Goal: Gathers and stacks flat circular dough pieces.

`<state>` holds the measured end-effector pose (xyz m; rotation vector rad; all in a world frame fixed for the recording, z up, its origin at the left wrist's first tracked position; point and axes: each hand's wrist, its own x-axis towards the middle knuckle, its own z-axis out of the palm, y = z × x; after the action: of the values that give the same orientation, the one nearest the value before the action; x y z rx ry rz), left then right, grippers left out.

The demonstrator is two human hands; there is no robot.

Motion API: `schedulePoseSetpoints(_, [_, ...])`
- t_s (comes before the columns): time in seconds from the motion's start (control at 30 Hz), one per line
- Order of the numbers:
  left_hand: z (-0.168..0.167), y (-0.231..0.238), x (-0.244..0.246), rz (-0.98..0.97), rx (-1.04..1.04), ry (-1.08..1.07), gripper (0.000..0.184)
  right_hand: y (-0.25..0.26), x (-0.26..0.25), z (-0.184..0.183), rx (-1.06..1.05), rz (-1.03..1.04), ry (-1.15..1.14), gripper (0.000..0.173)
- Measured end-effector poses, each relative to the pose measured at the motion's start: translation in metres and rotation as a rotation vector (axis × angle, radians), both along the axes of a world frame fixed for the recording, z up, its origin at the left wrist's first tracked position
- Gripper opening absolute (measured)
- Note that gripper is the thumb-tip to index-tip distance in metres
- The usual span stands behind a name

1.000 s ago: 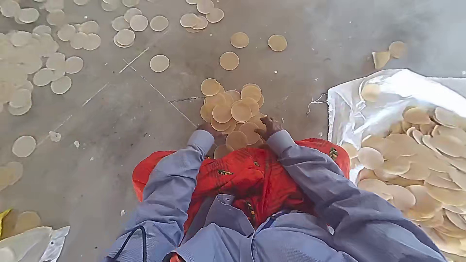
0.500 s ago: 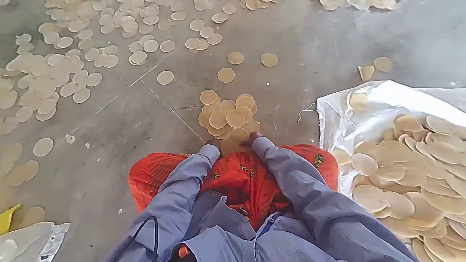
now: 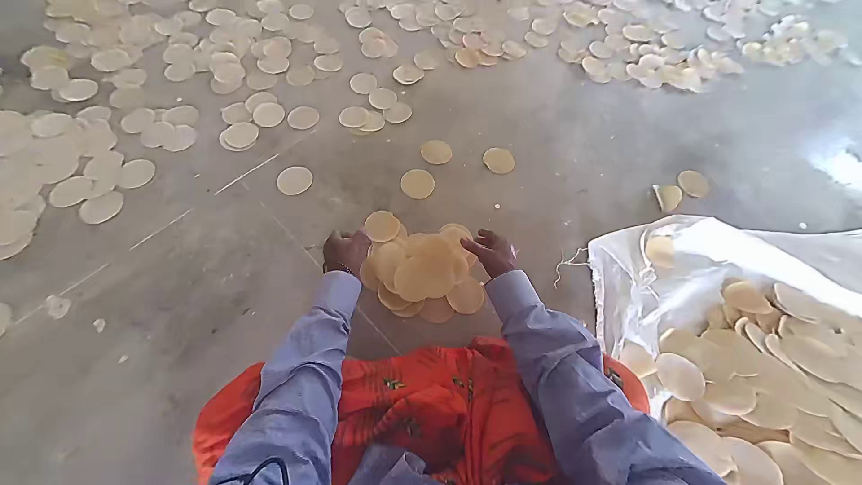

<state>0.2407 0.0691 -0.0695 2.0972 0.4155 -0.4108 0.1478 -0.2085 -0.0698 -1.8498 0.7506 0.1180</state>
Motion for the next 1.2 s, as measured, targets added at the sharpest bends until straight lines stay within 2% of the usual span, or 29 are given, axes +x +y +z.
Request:
schedulePoseSetpoints(0.1, [-0.042, 0.022, 0.042, -0.029, 0.326, -0.035, 0.088, -0.052, 0.037, -0.027, -0.149, -0.125, 0.045, 0.079])
schedulePoseSetpoints(0.17, [-0.063, 0.05, 0.074, 0.004, 0.47, -0.07, 0.102, -0.095, 0.065, -0.042, -0.269, -0.146, 0.074, 0.086])
schedulePoseSetpoints(0.27, [-0.089, 0.106, 0.133, 0.103, 0.508, -0.142, 0.106, -0.162, 0.107, -0.062, -0.383, -0.109, 0.054, 0.091])
schedulePoseSetpoints(0.37, [-0.1, 0.142, 0.183, 0.044, 0.471, -0.154, 0.096, -0.203, 0.157, -0.078, -0.396, -0.035, 0.058, 0.079])
schedulePoseSetpoints(0.47, [-0.106, 0.139, 0.219, -0.122, 0.578, -0.169, 0.071, -0.201, 0.209, -0.087, -0.413, 0.065, 0.02, 0.071])
schedulePoseSetpoints(0.53, [-0.116, 0.128, 0.232, -0.318, 0.726, -0.226, 0.052, -0.186, 0.247, -0.097, -0.453, 0.177, 0.005, 0.071])
schedulePoseSetpoints(0.63, [-0.124, 0.097, 0.242, -0.351, 0.777, -0.258, 0.067, -0.13, 0.295, -0.096, -0.509, 0.365, 0.009, 0.067])
schedulePoseSetpoints(0.7, [-0.12, 0.066, 0.235, -0.42, 0.712, -0.278, 0.067, -0.084, 0.31, -0.094, -0.573, 0.52, -0.015, 0.061])
schedulePoseSetpoints(0.77, [-0.125, 0.039, 0.216, -0.517, 0.605, -0.349, 0.062, -0.041, 0.302, -0.093, -0.631, 0.709, -0.056, 0.053])
schedulePoseSetpoints(0.87, [-0.135, 0.007, 0.166, -0.605, 0.389, -0.481, 0.06, 0.0, 0.265, -0.093, -0.674, 0.831, 0.025, 0.059])
schedulePoseSetpoints(0.93, [-0.133, -0.005, 0.126, -0.651, 0.13, -0.473, 0.058, 0.019, 0.217, -0.071, -0.586, 0.963, 0.008, 0.054])
schedulePoseSetpoints(1.0, [-0.108, -0.006, 0.086, -0.647, -0.227, -0.305, 0.052, 0.024, 0.168, -0.046, -0.366, 1.048, -0.063, 0.053])
schedulePoseSetpoints(1.03, [-0.091, -0.003, 0.071, -0.624, -0.316, -0.238, 0.052, 0.019, 0.147, -0.034, -0.225, 1.024, -0.082, 0.056])
schedulePoseSetpoints(1.1, [-0.052, 0.012, 0.051, -0.595, -0.278, -0.185, 0.048, -0.003, 0.11, -0.016, -0.096, 0.833, -0.148, 0.055])
schedulePoseSetpoints(1.2, [-0.015, 0.04, 0.05, -0.492, -0.042, -0.073, 0.038, -0.054, 0.069, -0.017, -0.167, 0.438, -0.143, 0.05])
